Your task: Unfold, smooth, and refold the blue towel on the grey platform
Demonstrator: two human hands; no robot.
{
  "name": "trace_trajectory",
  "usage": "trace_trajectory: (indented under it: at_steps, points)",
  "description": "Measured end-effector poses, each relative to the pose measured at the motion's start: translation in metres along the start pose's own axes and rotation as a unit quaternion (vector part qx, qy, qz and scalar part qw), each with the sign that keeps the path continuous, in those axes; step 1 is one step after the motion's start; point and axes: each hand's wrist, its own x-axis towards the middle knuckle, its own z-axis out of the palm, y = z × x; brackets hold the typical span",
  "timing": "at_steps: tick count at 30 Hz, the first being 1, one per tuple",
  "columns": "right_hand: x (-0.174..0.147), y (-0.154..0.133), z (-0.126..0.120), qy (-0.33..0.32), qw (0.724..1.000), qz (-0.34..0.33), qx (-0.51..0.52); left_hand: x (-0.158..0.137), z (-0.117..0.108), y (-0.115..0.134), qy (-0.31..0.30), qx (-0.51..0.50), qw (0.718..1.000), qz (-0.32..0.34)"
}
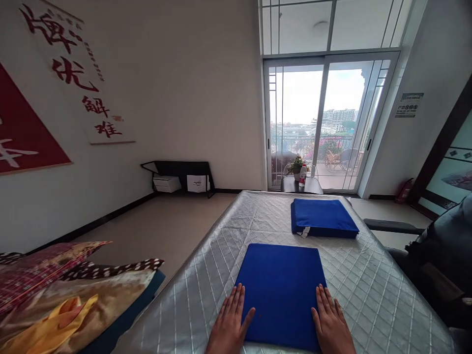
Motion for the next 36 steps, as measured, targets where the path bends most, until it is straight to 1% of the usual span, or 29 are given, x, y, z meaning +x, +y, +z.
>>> trace_trajectory:
  at_steps: [2, 4, 8, 12, 15, 19, 22, 24, 26, 27, 30, 32, 34, 36]
  points:
    - [0.000, 0.001, 0.000, 0.005, 1.000, -0.002, -0.005, -0.004, 0.001, -0.011, 0.009, -0.001, 1.000, -0.013]
    - [0.001, 0.000, -0.002, 0.006, 1.000, -0.006, -0.011, -0.005, 0.004, -0.015, 0.017, -0.003, 1.000, -0.014]
    - [0.000, -0.003, -0.010, 0.003, 0.999, -0.021, -0.033, -0.003, 0.010, -0.017, 0.030, -0.004, 1.000, -0.006]
    - [-0.010, -0.005, -0.014, 0.007, 0.998, -0.023, -0.049, -0.003, 0.013, -0.015, 0.046, -0.009, 0.999, -0.004]
    - [-0.020, -0.002, -0.010, -0.016, 0.999, -0.009, -0.049, -0.004, 0.013, -0.014, 0.068, -0.010, 0.998, -0.014]
    - [-0.027, 0.007, 0.002, -0.045, 0.999, -0.013, -0.024, -0.005, 0.007, -0.016, 0.093, -0.003, 0.995, -0.036]
    - [-0.027, 0.012, 0.009, -0.053, 0.998, -0.012, -0.015, -0.003, 0.001, -0.011, 0.123, 0.006, 0.992, -0.027]
    - [-0.025, 0.013, 0.011, -0.053, 0.998, -0.012, -0.014, -0.001, -0.001, 0.005, 0.138, 0.011, 0.990, 0.002]
    - [-0.025, 0.012, 0.010, -0.048, 0.999, -0.012, -0.009, 0.002, -0.002, 0.033, 0.137, 0.010, 0.989, 0.060]
    - [-0.025, 0.011, 0.009, -0.046, 0.999, -0.011, -0.007, 0.004, -0.002, 0.051, 0.128, 0.006, 0.986, 0.102]
    - [-0.028, 0.005, 0.004, -0.052, 0.999, -0.008, -0.010, 0.009, -0.003, 0.110, 0.075, -0.025, 0.965, 0.249]
    - [-0.029, 0.000, 0.000, -0.051, 0.998, 0.000, -0.021, 0.014, -0.007, 0.142, 0.028, -0.052, 0.946, 0.320]
    - [-0.031, -0.002, -0.002, -0.046, 0.999, 0.007, -0.029, 0.018, -0.010, 0.160, -0.012, -0.070, 0.938, 0.340]
    - [-0.031, -0.001, -0.001, -0.047, 0.999, 0.002, -0.023, 0.021, -0.011, 0.164, -0.040, -0.075, 0.941, 0.327]
